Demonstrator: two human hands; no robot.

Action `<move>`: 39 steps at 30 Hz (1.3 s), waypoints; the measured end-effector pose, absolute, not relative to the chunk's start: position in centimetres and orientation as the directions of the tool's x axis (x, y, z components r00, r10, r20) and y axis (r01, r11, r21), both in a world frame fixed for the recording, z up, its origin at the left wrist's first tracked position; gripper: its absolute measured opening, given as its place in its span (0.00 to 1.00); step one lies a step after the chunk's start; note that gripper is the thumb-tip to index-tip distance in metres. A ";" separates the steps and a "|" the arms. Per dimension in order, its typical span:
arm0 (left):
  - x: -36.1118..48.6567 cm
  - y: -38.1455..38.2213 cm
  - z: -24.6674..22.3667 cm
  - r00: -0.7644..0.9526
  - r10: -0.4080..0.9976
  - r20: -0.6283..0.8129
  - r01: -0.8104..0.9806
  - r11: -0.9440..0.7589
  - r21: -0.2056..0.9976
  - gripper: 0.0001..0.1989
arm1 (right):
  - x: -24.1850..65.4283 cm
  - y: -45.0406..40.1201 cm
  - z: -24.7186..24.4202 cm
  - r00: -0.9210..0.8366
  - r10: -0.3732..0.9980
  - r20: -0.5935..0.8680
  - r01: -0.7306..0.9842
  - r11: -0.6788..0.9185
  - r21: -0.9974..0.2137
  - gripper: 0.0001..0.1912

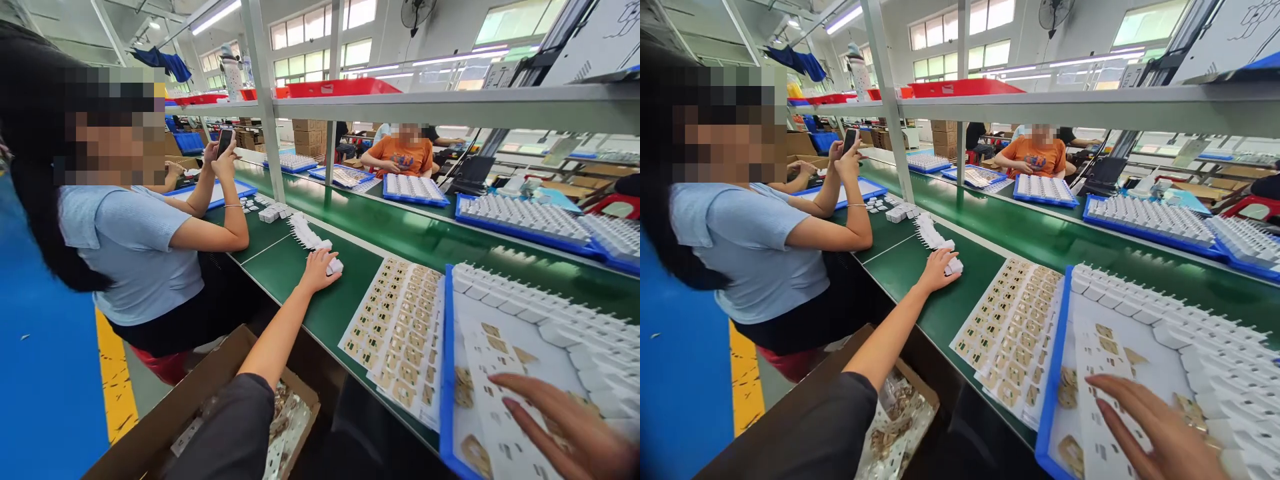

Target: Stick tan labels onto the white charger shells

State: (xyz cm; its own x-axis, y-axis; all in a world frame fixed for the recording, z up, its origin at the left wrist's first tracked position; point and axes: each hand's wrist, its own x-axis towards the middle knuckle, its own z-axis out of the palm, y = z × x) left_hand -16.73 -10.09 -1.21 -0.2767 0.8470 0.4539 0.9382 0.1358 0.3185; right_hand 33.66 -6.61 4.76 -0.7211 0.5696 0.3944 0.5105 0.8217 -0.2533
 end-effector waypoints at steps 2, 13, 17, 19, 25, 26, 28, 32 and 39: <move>-16.8 -10.2 -1.4 -0.286 0.839 0.462 0.929 0.125 0.349 0.32 | 29.2 -5.3 7.6 -0.778 0.510 0.366 0.465 0.860 -0.210 0.17; -24.1 -9.0 -1.5 -0.556 0.613 0.561 0.780 0.151 0.608 0.17 | -2.9 -2.7 9.2 -0.892 0.432 -0.134 0.446 0.890 -0.095 0.10; -32.2 -7.1 -1.6 -0.679 0.509 0.529 0.699 0.228 0.678 0.16 | -3.8 -1.7 5.8 -0.891 0.435 -0.130 0.450 0.884 -0.125 0.06; -35.4 -5.1 -1.7 -0.708 0.489 0.509 0.674 0.253 0.694 0.16 | -3.5 -0.9 5.0 -0.903 0.415 -0.116 0.429 0.888 -0.166 0.09; -40.4 1.1 -1.8 -0.719 0.538 0.440 0.652 0.303 0.695 0.24 | -2.7 0.5 4.0 -0.917 0.390 -0.078 0.394 0.866 -0.308 0.10; -41.0 1.7 -1.9 -0.715 0.556 0.425 0.652 0.310 0.692 0.26 | -2.7 0.5 3.8 -0.917 0.394 -0.070 0.393 0.857 -0.333 0.11; -42.1 2.5 -2.1 -0.709 0.594 0.380 0.647 0.333 0.686 0.29 | -2.8 0.5 3.3 -0.909 0.414 -0.058 0.405 0.840 -0.361 0.13; -43.2 3.1 -2.6 -0.699 0.652 0.294 0.641 0.390 0.661 0.28 | -3.2 0.3 2.6 -0.884 0.466 -0.041 0.447 0.817 -0.365 0.19; -42.1 3.3 -2.0 -0.745 0.620 0.247 0.609 0.480 0.631 0.29 | -3.1 1.7 2.6 -0.886 0.462 -0.041 0.441 0.810 -0.387 0.17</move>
State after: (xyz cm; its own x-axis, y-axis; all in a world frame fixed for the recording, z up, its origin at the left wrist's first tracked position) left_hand -42.13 3.30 -2.03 -0.7449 0.6197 0.2472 0.6090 0.4801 0.6314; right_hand -3.11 1.67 2.59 -0.8857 0.4624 -0.0406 0.4407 0.8102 -0.3865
